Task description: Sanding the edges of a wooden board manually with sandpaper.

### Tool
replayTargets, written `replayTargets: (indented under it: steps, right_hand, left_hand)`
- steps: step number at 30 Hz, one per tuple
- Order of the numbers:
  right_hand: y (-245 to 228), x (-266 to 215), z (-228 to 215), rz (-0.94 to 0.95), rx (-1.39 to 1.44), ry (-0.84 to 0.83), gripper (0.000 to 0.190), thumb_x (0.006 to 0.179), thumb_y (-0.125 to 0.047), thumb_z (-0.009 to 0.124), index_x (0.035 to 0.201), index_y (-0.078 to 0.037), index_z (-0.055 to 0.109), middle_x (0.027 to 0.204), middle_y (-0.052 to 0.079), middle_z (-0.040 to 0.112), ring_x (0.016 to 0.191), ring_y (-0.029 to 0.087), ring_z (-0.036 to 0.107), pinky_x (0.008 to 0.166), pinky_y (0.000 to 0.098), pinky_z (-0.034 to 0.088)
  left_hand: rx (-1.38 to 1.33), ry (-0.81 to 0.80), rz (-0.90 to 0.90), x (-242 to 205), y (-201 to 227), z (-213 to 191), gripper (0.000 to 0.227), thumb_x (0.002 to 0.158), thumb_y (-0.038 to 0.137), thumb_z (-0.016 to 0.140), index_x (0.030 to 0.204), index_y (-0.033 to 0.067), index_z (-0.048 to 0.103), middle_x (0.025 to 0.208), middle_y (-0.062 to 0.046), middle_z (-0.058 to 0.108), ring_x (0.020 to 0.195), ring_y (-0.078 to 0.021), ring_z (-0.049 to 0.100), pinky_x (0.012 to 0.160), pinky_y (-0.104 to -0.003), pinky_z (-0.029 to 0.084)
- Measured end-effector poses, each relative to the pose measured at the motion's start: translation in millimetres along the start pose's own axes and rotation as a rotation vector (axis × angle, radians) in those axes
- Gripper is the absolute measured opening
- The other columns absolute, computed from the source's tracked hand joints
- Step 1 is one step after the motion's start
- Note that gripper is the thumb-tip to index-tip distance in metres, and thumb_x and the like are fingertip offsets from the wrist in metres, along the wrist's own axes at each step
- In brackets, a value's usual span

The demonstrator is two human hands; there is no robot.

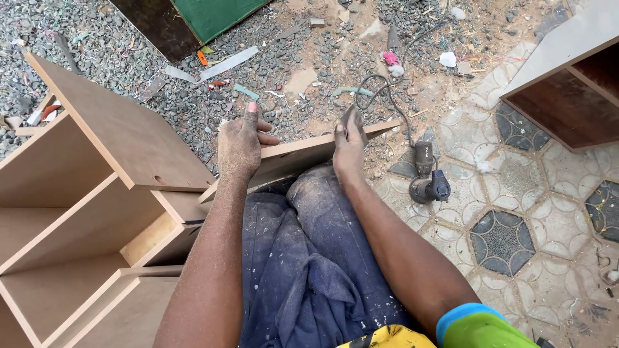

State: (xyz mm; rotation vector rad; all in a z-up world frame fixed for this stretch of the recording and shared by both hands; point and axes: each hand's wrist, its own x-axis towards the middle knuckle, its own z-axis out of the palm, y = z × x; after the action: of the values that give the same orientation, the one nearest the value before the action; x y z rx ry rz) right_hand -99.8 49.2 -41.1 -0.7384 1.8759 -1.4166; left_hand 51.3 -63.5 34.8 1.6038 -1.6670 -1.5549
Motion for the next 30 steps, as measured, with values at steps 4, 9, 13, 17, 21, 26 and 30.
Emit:
replayTargets:
  steps: [4, 9, 13, 17, 21, 26, 30]
  right_hand:
    - [-61, -42, 46, -0.037, 0.271, 0.079, 0.056, 0.111, -0.012, 0.043, 0.162, -0.009, 0.022, 0.169, 0.024, 0.013, 0.155, 0.042, -0.001, 0.126, 0.0568, 0.0]
    - [-15, -33, 52, -0.21, 0.215, -0.14, 0.055, 0.11, -0.013, 0.046, 0.162, -0.017, 0.028, 0.17, 0.019, 0.016, 0.155, 0.036, -0.004, 0.126, 0.0532, -0.001]
    - [46, 34, 18, 0.09, 0.27, 0.253, 0.059, 0.112, -0.029, 0.041, 0.165, -0.019, 0.016, 0.172, 0.016, 0.008, 0.157, 0.038, 0.002, 0.128, 0.0532, 0.002]
    - [-29, -30, 36, 0.057, -0.081, 0.101, 0.062, 0.108, -0.017, 0.046, 0.163, -0.008, 0.019, 0.169, 0.023, 0.015, 0.155, 0.041, 0.01, 0.126, 0.054, 0.006]
    - [11, -13, 5, -0.513, -0.477, -0.029, 0.059, 0.095, -0.011, 0.067, 0.151, -0.007, 0.049, 0.152, 0.023, 0.051, 0.145, 0.043, 0.04, 0.124, 0.0509, 0.024]
    - [33, 25, -59, -0.114, -0.595, -0.176, 0.068, 0.093, 0.003, 0.051, 0.156, -0.022, 0.044, 0.16, 0.011, 0.041, 0.152, 0.032, 0.03, 0.127, 0.0492, 0.016]
    - [78, 32, -75, -0.238, -0.623, -0.214, 0.07, 0.089, 0.002, 0.051, 0.156, -0.016, 0.045, 0.16, 0.016, 0.042, 0.153, 0.034, 0.027, 0.127, 0.0487, 0.015]
  left_hand:
    - [0.011, 0.025, -0.004, 11, 13, 8, 0.07, 0.103, 0.066, 0.035, 0.099, 0.0098, 0.077, 0.075, -0.006, 0.078, 0.076, -0.0156, 0.079, 0.085, -0.029, 0.055]
    - [0.029, 0.041, 0.018, 17, 17, 1, 0.082, 0.1, 0.072, 0.023, 0.102, 0.011, 0.078, 0.079, -0.005, 0.079, 0.083, -0.0172, 0.08, 0.096, -0.035, 0.053]
    - [0.057, 0.048, 0.005, 7, 18, 5, 0.073, 0.104, 0.064, 0.027, 0.101, 0.0112, 0.078, 0.078, -0.002, 0.079, 0.092, -0.0197, 0.077, 0.096, -0.034, 0.05]
    - [0.149, 0.067, -0.002, 14, 17, 25, 0.061, 0.102, 0.063, 0.039, 0.094, 0.0174, 0.078, 0.077, 0.002, 0.079, 0.1, -0.0208, 0.075, 0.096, -0.039, 0.051]
    - [0.251, 0.055, -0.013, 26, 3, 20, 0.042, 0.092, 0.064, 0.055, 0.087, 0.0288, 0.077, 0.07, 0.011, 0.075, 0.098, -0.0151, 0.074, 0.086, -0.035, 0.053]
    - [0.857, -0.229, 0.028, -22, 35, 10, 0.036, 0.085, 0.05, 0.069, 0.098, 0.0197, 0.083, 0.102, -0.013, 0.08, 0.112, -0.0357, 0.071, 0.097, -0.046, 0.056]
    - [1.136, -0.273, 0.142, 2, -19, 65, 0.038, 0.076, 0.051, 0.072, 0.102, 0.0243, 0.082, 0.095, -0.006, 0.08, 0.104, -0.029, 0.075, 0.088, -0.047, 0.061]
